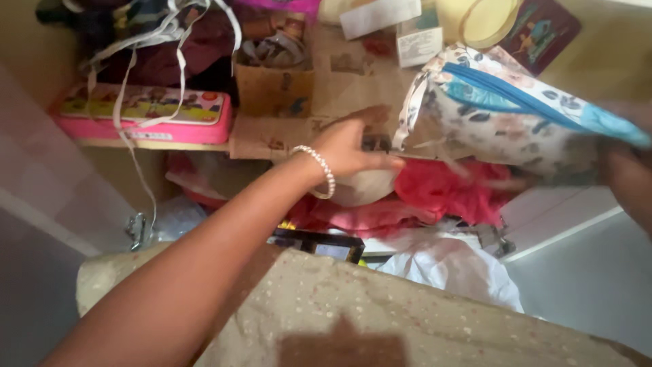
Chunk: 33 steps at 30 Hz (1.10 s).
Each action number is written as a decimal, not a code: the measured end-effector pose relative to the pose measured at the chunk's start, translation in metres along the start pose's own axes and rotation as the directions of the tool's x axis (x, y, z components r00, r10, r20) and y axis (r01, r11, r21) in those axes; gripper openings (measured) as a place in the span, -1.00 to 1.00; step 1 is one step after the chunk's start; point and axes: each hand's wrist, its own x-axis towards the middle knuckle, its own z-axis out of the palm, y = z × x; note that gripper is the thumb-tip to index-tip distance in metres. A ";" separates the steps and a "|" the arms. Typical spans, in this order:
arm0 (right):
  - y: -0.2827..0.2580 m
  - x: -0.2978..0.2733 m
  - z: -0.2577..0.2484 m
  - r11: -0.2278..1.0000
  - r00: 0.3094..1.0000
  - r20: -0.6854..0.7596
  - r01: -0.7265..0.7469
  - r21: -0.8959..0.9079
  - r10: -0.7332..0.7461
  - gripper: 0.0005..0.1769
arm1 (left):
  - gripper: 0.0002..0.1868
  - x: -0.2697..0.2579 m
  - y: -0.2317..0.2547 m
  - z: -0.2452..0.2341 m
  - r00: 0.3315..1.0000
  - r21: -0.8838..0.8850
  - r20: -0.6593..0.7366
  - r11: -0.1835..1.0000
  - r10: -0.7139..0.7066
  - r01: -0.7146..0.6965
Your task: The person organizes a small closet by handling various items including a cardboard box of accessories, hair clips, a floral pouch, and several mobile phone boxes. The person places items into the floral pouch, adjusts the position of phone boxes on the shelf, and handles a packet of sweat pads while rearranging objects.
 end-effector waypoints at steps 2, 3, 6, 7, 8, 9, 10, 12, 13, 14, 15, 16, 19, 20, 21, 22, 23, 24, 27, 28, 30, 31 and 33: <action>0.012 -0.009 -0.002 0.992 0.994 -0.026 -0.112 -0.065 0.110 -0.61 | -0.10 0.000 0.002 0.012 0.975 -0.262 0.121 0.941 -0.188 0.214; 0.016 -0.015 -0.001 0.981 0.986 -0.042 -0.166 -0.097 0.163 -0.58 | -0.13 -0.002 0.006 0.015 0.945 -0.377 0.197 0.870 -0.261 0.319; 0.014 -0.027 0.010 0.981 0.986 0.157 -0.088 0.171 0.061 -0.62 | -0.23 -0.008 0.016 0.016 0.919 -0.586 0.354 0.724 -0.175 0.364; 0.007 -0.031 0.012 0.981 0.974 0.152 -0.180 0.073 0.167 -0.62 | -0.25 -0.010 0.018 0.014 0.893 -0.569 0.407 0.711 -0.194 0.413; 0.001 -0.038 0.016 0.962 0.953 0.135 -0.272 -0.025 0.273 -0.62 | -0.27 -0.015 0.018 0.010 0.862 -0.549 0.460 0.696 -0.211 0.463; -0.005 -0.043 0.019 0.925 0.921 0.107 -0.361 -0.121 0.374 -0.61 | -0.29 -0.019 0.018 0.007 0.828 -0.526 0.512 0.679 -0.227 0.511; -0.009 -0.043 0.020 0.919 0.905 0.162 -0.381 -0.103 0.394 -0.65 | -0.33 -0.022 0.018 0.007 0.813 -0.501 0.522 0.679 -0.258 0.537; -0.008 -0.040 0.027 0.904 0.866 0.265 -0.421 -0.068 0.424 -0.70 | -0.41 -0.025 0.016 0.010 0.781 -0.449 0.539 0.677 -0.315 0.583; -0.005 -0.039 0.030 0.895 0.830 0.349 -0.442 -0.064 0.435 -0.66 | -0.43 -0.027 0.016 0.012 0.778 -0.440 0.534 0.676 -0.332 0.591; -0.001 -0.037 0.033 0.885 0.786 0.432 -0.462 -0.064 0.442 -0.61 | -0.44 -0.030 0.016 0.015 0.775 -0.433 0.527 0.674 -0.349 0.598; 0.002 -0.036 0.036 0.873 0.736 0.510 -0.483 -0.065 0.445 -0.57 | -0.46 -0.033 0.016 0.019 0.772 -0.425 0.520 0.672 -0.367 0.606; 0.006 -0.037 0.042 0.879 0.701 0.561 -0.463 -0.114 0.441 -0.50 | -0.44 -0.035 0.016 0.024 0.813 -0.421 0.470 0.722 -0.344 0.549; 0.015 -0.047 0.068 0.924 0.669 0.649 -0.349 -0.156 0.362 -0.38 | -0.43 -0.044 0.017 0.046 0.835 -0.408 0.424 0.748 -0.352 0.523; 0.016 -0.050 0.080 0.955 0.716 0.639 -0.277 -0.107 0.280 -0.41 | -0.45 -0.047 0.016 0.054 0.779 -0.412 0.477 0.679 -0.407 0.608; 0.015 -0.053 0.088 0.978 0.757 0.624 -0.202 -0.059 0.194 -0.44 | -0.47 -0.050 0.015 0.062 0.716 -0.408 0.530 0.603 -0.455 0.686; 0.012 -0.055 0.091 0.968 0.765 0.594 -0.219 -0.125 0.249 -0.47 | -0.46 -0.053 0.013 0.067 0.707 -0.436 0.555 0.570 -0.439 0.696; 0.007 -0.058 0.094 0.953 0.771 0.561 -0.237 -0.189 0.302 -0.50 | -0.45 -0.057 0.012 0.071 0.698 -0.462 0.578 0.536 -0.422 0.707; 0.001 -0.060 0.096 0.934 0.779 0.518 -0.257 -0.250 0.353 -0.53 | -0.44 -0.057 0.010 0.074 0.691 -0.485 0.602 0.504 -0.400 0.714; -0.017 -0.067 0.097 0.938 0.833 0.466 -0.165 -0.305 0.298 -0.57 | -0.46 -0.061 0.007 0.067 0.734 -0.304 0.596 0.755 -0.324 0.581; -0.021 -0.070 0.096 0.909 0.852 0.447 -0.075 -0.410 0.272 -0.57 | -0.44 -0.061 0.008 0.064 0.733 -0.269 0.616 0.798 -0.288 0.540; -0.024 -0.075 0.093 0.795 0.882 0.422 0.098 -0.598 0.209 -0.56 | -0.40 -0.061 0.014 0.056 0.721 -0.200 0.658 0.872 -0.218 0.447; -0.023 -0.076 0.093 0.783 0.906 0.416 0.208 -0.586 0.072 -0.54 | -0.38 -0.061 0.020 0.055 0.781 -0.177 0.601 0.924 -0.171 0.339; -0.017 -0.075 0.092 0.712 0.895 0.396 0.414 -0.568 -0.205 -0.46 | -0.36 -0.061 0.033 0.052 0.874 -0.107 0.484 0.987 -0.052 0.117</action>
